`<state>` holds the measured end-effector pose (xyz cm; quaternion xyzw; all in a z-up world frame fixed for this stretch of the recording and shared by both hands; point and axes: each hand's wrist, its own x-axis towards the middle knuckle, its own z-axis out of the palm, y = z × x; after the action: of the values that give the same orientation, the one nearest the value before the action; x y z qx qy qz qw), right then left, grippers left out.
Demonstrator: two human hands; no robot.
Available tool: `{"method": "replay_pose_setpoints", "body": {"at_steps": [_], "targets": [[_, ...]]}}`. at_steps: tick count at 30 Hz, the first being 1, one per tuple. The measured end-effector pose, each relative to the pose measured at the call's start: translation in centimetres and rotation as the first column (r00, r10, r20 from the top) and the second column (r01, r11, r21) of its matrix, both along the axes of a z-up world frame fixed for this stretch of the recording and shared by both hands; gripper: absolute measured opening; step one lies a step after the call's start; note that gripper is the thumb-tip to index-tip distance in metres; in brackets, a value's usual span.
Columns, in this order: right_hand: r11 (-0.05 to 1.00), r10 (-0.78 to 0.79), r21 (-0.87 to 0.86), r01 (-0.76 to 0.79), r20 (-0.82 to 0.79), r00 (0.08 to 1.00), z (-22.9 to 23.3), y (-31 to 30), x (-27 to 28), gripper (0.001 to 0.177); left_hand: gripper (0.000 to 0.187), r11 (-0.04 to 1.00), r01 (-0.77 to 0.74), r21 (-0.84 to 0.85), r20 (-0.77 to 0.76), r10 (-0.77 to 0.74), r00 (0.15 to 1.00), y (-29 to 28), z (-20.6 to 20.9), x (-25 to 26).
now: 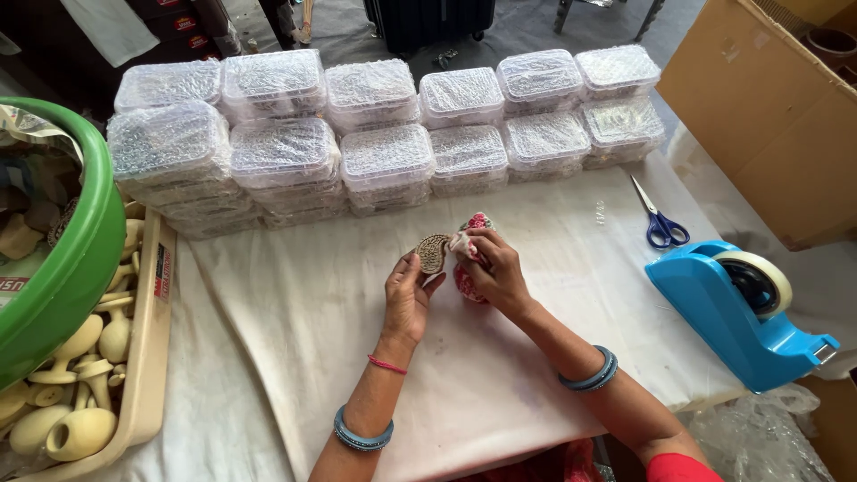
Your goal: The person wipes a small, patterned decorative object with a cloth. They then reach into a green basin to pick up another similar object and continue wiping it with the cloth.
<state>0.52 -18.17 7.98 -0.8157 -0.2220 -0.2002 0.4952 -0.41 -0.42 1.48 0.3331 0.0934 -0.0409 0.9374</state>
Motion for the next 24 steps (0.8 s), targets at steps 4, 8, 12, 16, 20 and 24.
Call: {"method": "replay_pose_setpoints", "body": {"at_steps": [4,8,12,16,20,24], "targets": [[0.985,0.087,0.152,-0.080,-0.041,0.995,-1.7,0.2,0.2,0.019,0.029,0.996,0.075,0.043,0.076,-0.079,0.994,-0.5,1.0,-0.7],[0.983,0.099,0.170,-0.075,-0.134,0.986,-1.5,0.4,-0.1,0.024,0.030,0.979,0.097,0.181,0.133,-0.122,0.984,-0.8,0.9,-0.9],[0.993,0.037,-0.109,-0.044,-0.062,0.997,0.3,0.7,-0.5,0.038,0.031,0.966,0.054,0.252,0.154,-0.095,0.983,-0.3,0.9,-0.8],[0.989,0.144,-0.025,-0.147,-0.080,0.986,0.4,-0.3,0.2,0.041,0.030,0.967,0.069,0.244,0.200,-0.120,0.973,0.0,1.8,-0.9],[0.976,0.216,0.033,-0.215,-0.275,0.937,-0.1,-0.3,0.2,0.037,0.032,0.954,0.115,0.276,0.181,-0.169,0.969,0.0,2.3,-1.0],[0.994,0.074,-0.077,-0.077,-0.036,0.997,-0.8,0.4,-0.4,0.035,0.033,0.923,0.055,0.381,0.186,-0.134,0.973,-0.1,2.1,-1.0]]}}
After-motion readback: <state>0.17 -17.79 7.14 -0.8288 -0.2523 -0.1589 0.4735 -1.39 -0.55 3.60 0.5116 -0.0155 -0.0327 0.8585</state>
